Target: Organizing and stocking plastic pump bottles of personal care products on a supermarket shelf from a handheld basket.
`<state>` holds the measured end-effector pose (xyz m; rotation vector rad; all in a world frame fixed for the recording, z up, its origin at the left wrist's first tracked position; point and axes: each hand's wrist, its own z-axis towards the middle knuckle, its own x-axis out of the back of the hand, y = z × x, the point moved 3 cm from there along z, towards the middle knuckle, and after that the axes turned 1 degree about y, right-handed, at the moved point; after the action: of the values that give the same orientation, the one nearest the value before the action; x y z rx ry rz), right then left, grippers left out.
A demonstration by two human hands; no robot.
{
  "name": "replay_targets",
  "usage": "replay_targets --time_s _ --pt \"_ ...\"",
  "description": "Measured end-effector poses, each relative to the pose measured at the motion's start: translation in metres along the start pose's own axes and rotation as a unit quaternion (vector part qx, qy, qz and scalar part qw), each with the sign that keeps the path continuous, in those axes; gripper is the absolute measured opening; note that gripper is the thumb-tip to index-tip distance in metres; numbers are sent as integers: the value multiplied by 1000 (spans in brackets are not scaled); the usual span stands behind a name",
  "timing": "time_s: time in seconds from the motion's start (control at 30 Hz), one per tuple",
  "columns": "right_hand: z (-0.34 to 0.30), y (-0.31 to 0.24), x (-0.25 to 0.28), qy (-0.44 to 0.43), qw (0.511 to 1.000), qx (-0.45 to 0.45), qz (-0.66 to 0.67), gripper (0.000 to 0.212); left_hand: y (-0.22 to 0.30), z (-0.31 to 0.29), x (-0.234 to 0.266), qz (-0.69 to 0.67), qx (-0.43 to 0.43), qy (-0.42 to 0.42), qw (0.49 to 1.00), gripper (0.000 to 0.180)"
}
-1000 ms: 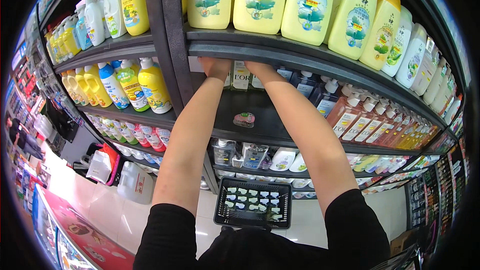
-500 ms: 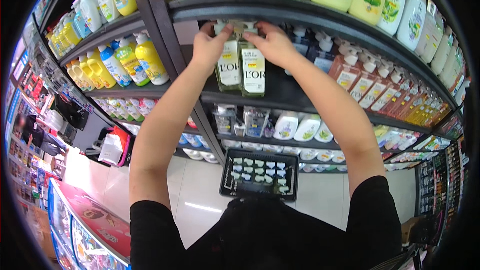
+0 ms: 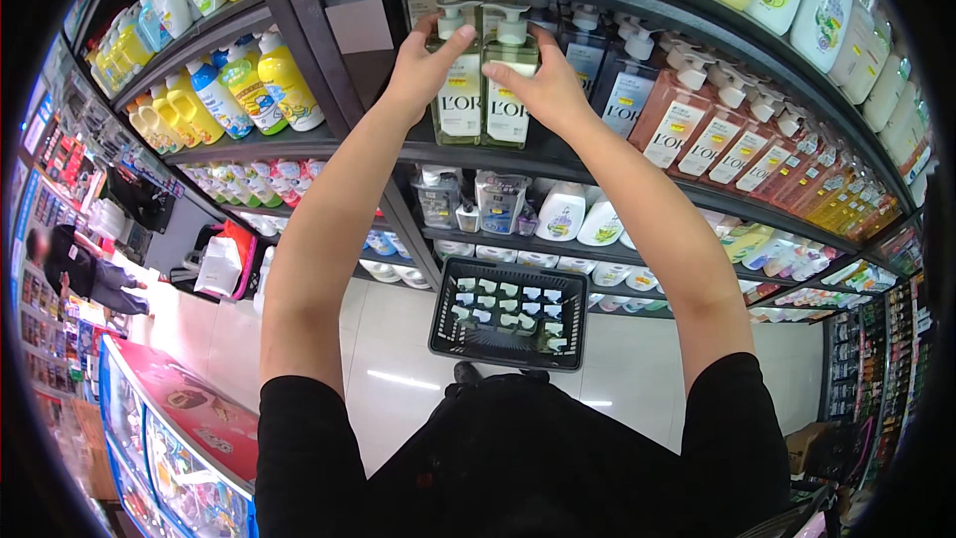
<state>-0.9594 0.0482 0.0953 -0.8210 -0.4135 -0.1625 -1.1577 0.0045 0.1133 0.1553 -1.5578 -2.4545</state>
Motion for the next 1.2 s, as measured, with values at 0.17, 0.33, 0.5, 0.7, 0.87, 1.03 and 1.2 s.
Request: replay_targets --time_s 0.17,0.33,0.5,0.7,0.87,1.03,1.2 --pt "-32 15 -13 -70 979 -122 148 76 -31 -25 4 -100 45 -35 993 88" --pt "-59 13 -12 -78 966 -182 164 63 -43 -54 10 -52 27 -79 995 73" --pt "-113 -26 8 -57 915 -273 290 58 -1 -117 13 -129 131 -82 979 60" --pt "-196 -60 7 -53 876 -313 362 50 -8 -191 10 -196 216 -133 947 54" --pt "-247 -45 -5 -77 866 -358 340 51 -30 -221 6 -187 278 -145 931 55" --pt "-276 -19 -1 -62 841 -409 349 50 -65 -246 -16 -202 342 -120 910 56" --pt "-297 9 9 -72 836 -434 328 49 -90 -266 -37 -219 414 -96 878 58"
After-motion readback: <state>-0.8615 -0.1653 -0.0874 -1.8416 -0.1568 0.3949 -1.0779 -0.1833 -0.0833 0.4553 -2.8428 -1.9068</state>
